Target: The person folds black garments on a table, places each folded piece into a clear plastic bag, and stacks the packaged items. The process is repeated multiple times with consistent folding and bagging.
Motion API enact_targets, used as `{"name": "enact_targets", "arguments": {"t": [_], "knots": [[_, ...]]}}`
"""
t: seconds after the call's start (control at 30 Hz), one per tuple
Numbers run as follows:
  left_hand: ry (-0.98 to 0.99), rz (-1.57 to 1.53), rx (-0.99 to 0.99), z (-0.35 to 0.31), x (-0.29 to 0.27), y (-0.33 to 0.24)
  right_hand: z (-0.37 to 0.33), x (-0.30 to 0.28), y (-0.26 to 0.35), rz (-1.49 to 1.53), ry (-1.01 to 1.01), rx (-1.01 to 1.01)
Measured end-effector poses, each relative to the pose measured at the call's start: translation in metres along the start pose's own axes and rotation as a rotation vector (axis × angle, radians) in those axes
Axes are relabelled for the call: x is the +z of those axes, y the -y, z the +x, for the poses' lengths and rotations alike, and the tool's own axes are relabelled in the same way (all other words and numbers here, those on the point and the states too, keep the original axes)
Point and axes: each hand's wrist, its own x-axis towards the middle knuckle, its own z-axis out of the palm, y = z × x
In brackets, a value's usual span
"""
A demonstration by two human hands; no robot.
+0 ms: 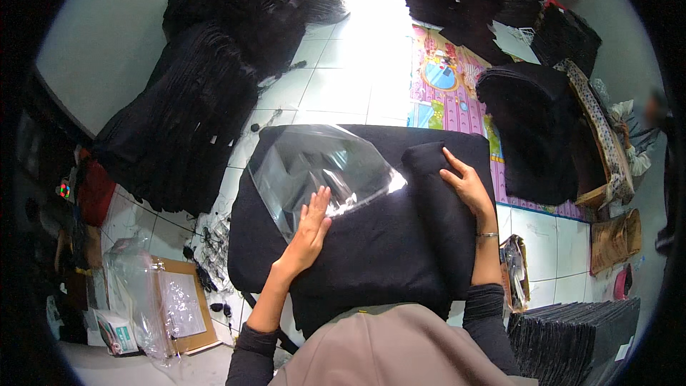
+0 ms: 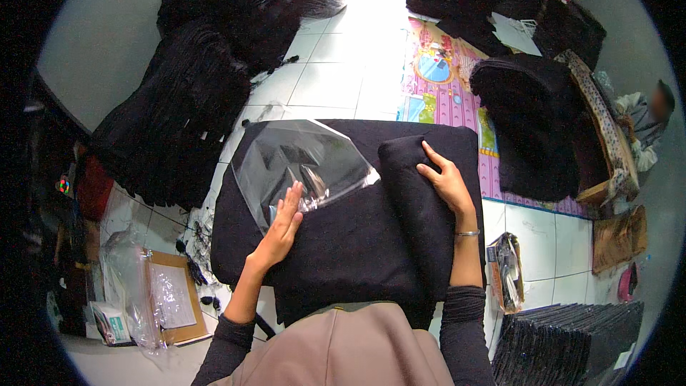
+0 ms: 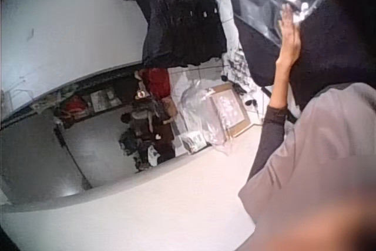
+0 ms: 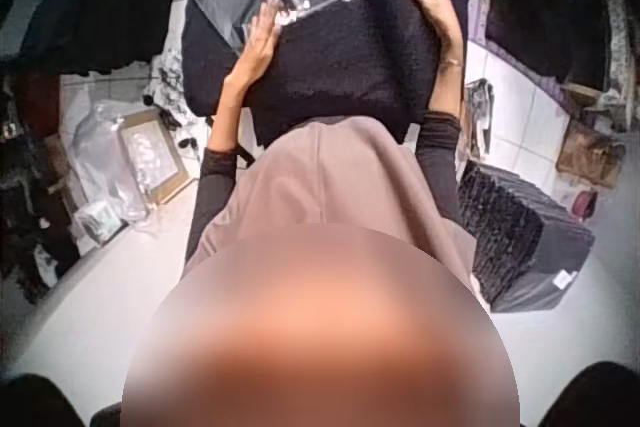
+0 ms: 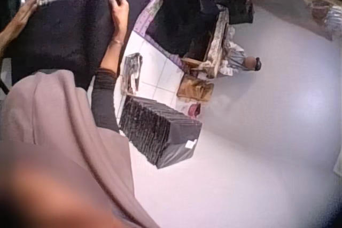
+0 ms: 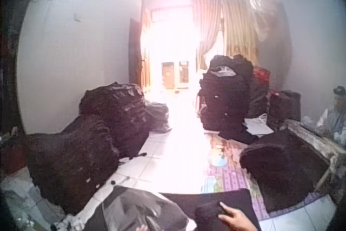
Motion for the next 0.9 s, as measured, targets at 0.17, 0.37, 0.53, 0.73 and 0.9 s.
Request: {"name": "enact_targets", "arguments": {"t": [0.17, 0.37, 0.53, 0.73, 0.9], "knots": [[0.051, 0.223, 0.026, 0.011, 0.027, -0.02, -0.028, 0.009, 0.043, -0.395, -0.163, -0.059], [-0.051, -0.638, -0.429, 0.027, 0.009, -0.029, -0.087, 0.012, 0.094, -0.5, -0.203, -0.054], [-0.089, -0.434, -0.28, 0.021, 0.013, -0.06, -0.103, 0.056, 0.102, -0.488, 0.034, -0.201], [-0.062, -0.471, -0.394, 0.007, 0.009, -0.058, -0.095, 0.05, 0.097, -0.726, 0.106, -0.084], [-0.067, -0.213, -0.339, 0.004, 0.018, -0.06, -0.098, 0.021, 0.105, -0.695, -0.159, -0.156]]}}
